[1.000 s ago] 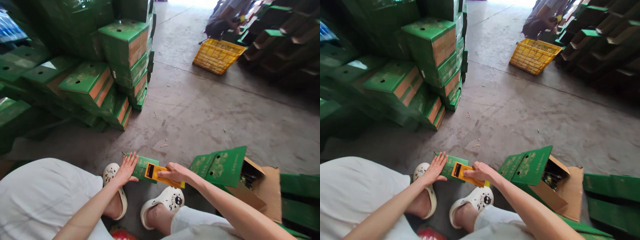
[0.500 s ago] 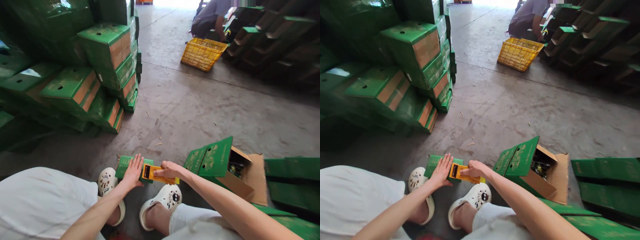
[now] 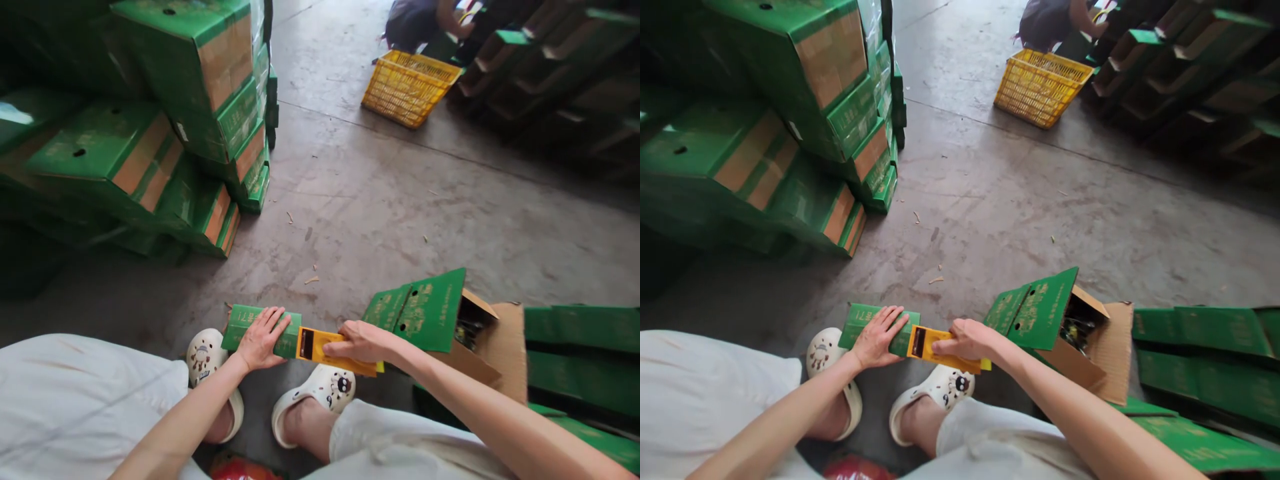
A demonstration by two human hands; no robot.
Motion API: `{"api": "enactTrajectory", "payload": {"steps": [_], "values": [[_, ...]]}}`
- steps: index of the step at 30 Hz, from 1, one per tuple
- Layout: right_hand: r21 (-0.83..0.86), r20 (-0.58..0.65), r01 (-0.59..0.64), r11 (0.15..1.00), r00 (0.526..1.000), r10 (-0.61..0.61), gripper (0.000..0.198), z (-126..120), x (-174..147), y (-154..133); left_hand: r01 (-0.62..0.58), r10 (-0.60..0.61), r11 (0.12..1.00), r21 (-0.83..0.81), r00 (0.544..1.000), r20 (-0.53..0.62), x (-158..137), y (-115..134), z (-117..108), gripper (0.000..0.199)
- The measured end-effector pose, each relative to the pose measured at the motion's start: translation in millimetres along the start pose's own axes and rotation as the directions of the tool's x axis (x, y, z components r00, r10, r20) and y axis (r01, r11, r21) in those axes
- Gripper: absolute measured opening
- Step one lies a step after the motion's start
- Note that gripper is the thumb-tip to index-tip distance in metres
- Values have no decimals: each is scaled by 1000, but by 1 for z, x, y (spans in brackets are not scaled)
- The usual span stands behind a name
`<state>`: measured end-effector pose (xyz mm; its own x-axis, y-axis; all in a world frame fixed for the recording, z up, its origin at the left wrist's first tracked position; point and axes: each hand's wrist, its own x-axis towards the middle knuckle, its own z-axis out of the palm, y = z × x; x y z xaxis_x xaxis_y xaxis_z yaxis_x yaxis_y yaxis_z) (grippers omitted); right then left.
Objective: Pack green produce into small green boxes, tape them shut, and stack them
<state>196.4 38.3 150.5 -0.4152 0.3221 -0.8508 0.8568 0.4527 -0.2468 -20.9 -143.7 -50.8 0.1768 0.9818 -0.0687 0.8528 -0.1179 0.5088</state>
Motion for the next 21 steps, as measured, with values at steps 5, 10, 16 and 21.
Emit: {"api": "enactTrajectory", "payload": {"steps": [5, 10, 16, 21], "values": [[10, 0, -12, 1000, 1000, 12, 64, -5, -4, 19, 15, -15, 1000, -19, 1000, 2, 0, 1, 1, 101], [-56, 4, -42, 998, 999, 42, 61, 4, 18, 22, 15, -16, 1000, -27, 1000, -10, 0, 0, 4, 101], [-99, 23, -69, 993, 997, 71, 64, 10, 34, 19, 6, -6, 1000, 11, 1000, -7, -1, 0, 3, 98], [-129, 26, -69, 989, 997, 72, 60, 11, 42, 14, 8, -11, 997, 79, 999, 31, -1, 11, 1, 108]]}}
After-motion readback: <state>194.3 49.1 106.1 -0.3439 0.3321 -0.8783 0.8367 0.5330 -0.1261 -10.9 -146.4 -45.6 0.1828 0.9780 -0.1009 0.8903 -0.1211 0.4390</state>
